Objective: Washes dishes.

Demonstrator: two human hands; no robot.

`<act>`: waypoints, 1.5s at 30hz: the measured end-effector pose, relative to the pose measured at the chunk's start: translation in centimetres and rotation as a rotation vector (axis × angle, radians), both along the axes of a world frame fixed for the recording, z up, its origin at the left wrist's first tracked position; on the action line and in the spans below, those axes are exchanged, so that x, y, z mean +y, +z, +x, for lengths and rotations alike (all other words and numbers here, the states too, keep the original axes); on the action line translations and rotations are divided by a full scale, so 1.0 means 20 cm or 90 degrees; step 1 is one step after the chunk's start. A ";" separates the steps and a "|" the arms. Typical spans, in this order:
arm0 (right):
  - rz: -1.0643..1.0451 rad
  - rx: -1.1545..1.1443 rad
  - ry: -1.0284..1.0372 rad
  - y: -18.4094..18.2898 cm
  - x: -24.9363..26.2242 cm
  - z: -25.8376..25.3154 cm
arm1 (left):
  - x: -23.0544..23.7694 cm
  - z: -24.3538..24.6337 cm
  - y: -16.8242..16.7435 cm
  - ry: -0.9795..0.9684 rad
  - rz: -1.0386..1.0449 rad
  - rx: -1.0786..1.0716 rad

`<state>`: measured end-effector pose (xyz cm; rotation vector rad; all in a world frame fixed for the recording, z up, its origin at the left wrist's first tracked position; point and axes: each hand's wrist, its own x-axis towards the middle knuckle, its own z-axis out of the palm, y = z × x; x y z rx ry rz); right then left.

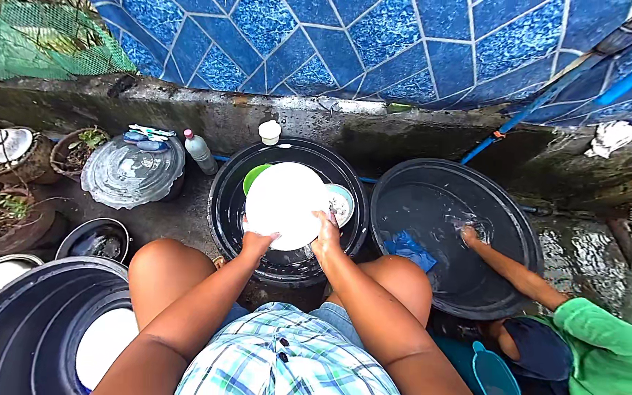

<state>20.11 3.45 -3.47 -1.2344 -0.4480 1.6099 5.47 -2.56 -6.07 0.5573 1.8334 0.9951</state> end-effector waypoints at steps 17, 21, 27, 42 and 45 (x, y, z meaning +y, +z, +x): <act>0.028 -0.013 0.006 -0.01 0.03 0.01 | 0.03 -0.11 -0.03 -0.029 0.026 0.001; 0.039 -0.027 0.019 -0.01 0.02 0.01 | 0.03 -0.12 -0.05 -0.036 0.022 -0.002; 0.066 -0.035 0.034 -0.03 0.02 0.01 | 0.03 -0.12 -0.04 -0.019 0.000 0.001; 1.090 -0.737 0.247 -0.06 -0.13 0.06 | 0.07 -0.21 0.19 0.129 0.307 -0.642; 1.142 -0.783 0.350 -0.04 -0.12 0.08 | 0.05 -0.18 0.15 0.062 0.294 -0.723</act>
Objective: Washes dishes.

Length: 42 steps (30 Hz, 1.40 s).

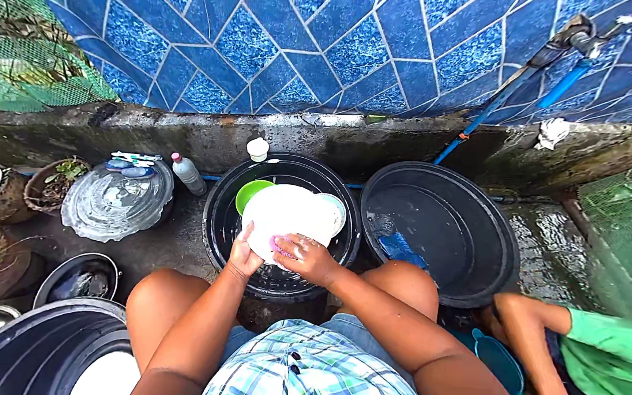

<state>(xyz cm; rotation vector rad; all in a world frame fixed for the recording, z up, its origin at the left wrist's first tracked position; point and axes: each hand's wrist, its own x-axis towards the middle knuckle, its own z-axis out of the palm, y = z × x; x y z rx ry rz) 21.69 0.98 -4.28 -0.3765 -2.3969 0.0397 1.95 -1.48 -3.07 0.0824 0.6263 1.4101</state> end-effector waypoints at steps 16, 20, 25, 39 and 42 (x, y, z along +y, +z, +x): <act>-0.288 -0.113 -0.139 0.20 0.31 -0.29 | -0.06 0.00 -0.01 -0.050 0.071 -0.035; -0.340 -0.065 -0.312 0.15 0.45 -0.34 | -0.04 0.02 -0.01 -0.020 0.020 -0.029; -0.343 -0.208 -0.034 0.17 0.26 -0.50 | -0.05 0.05 -0.08 0.021 0.005 -0.044; -0.601 -0.271 -0.496 0.37 0.69 -0.19 | -0.09 0.06 -0.01 -0.078 -0.031 -0.010; -0.492 -0.264 -0.376 0.35 0.68 -0.22 | -0.08 0.06 0.00 -0.067 -0.028 -0.005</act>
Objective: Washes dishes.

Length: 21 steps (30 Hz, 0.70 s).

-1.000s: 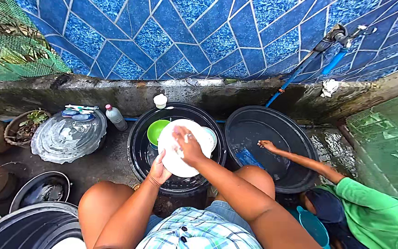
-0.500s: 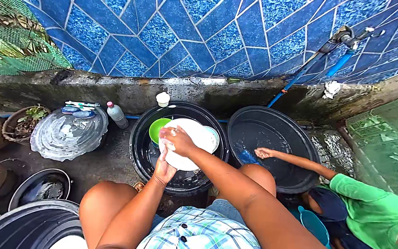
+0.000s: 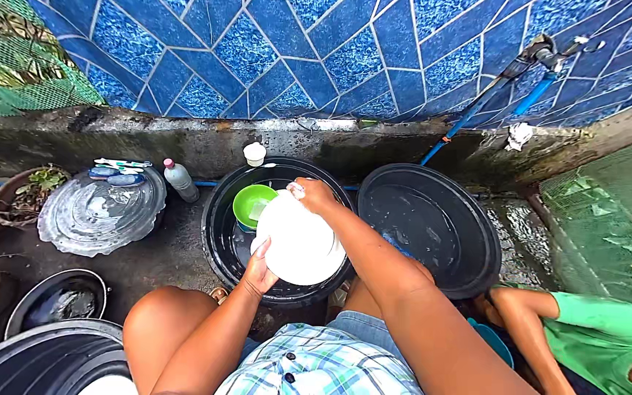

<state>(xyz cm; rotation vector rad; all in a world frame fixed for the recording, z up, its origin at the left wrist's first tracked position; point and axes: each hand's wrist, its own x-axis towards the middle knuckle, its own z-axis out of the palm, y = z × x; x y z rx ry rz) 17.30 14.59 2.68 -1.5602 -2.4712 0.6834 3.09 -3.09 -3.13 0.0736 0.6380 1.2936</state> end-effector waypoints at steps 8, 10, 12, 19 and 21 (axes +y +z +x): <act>-0.269 0.568 -0.289 -0.10 -0.10 0.23 | 0.06 -0.06 0.00 0.120 0.021 -0.006; -0.459 0.751 -0.341 -0.08 -0.25 0.25 | 0.09 -0.11 -0.02 0.167 0.045 0.040; -0.505 0.814 -0.288 -0.04 -0.37 0.19 | 0.14 -0.16 -0.04 0.229 0.034 0.145; 0.004 0.466 0.203 -0.15 -0.65 -0.02 | 0.15 -0.25 -0.07 0.312 -0.047 0.239; 0.119 0.327 0.328 -0.19 -0.71 -0.05 | 0.06 -0.26 -0.13 0.380 0.033 0.169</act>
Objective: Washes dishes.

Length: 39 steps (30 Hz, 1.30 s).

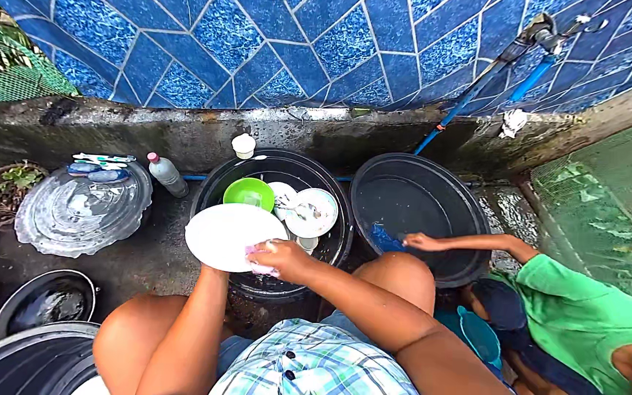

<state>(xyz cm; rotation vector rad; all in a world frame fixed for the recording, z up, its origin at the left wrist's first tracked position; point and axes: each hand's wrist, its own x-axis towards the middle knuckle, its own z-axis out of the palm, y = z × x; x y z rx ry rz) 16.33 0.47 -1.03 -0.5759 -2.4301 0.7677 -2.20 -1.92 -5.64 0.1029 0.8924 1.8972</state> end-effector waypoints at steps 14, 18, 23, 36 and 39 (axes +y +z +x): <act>-0.330 -0.233 -0.040 -0.28 0.24 -0.06 | 0.02 -0.02 -0.20 0.003 -0.506 0.354; -0.322 -0.558 -0.351 -0.37 0.53 0.10 | 0.03 -0.04 -0.22 0.021 -0.517 0.327; -0.298 -0.649 -0.435 -0.49 0.73 0.09 | 0.05 -0.01 -0.20 0.006 -0.529 0.261; -0.297 -0.588 -0.204 -0.93 1.04 -0.69 | 0.09 0.05 -0.15 -0.027 -0.529 0.169; -0.289 -0.621 -0.187 -1.00 1.08 -0.69 | 0.10 0.02 -0.16 -0.040 -0.534 0.160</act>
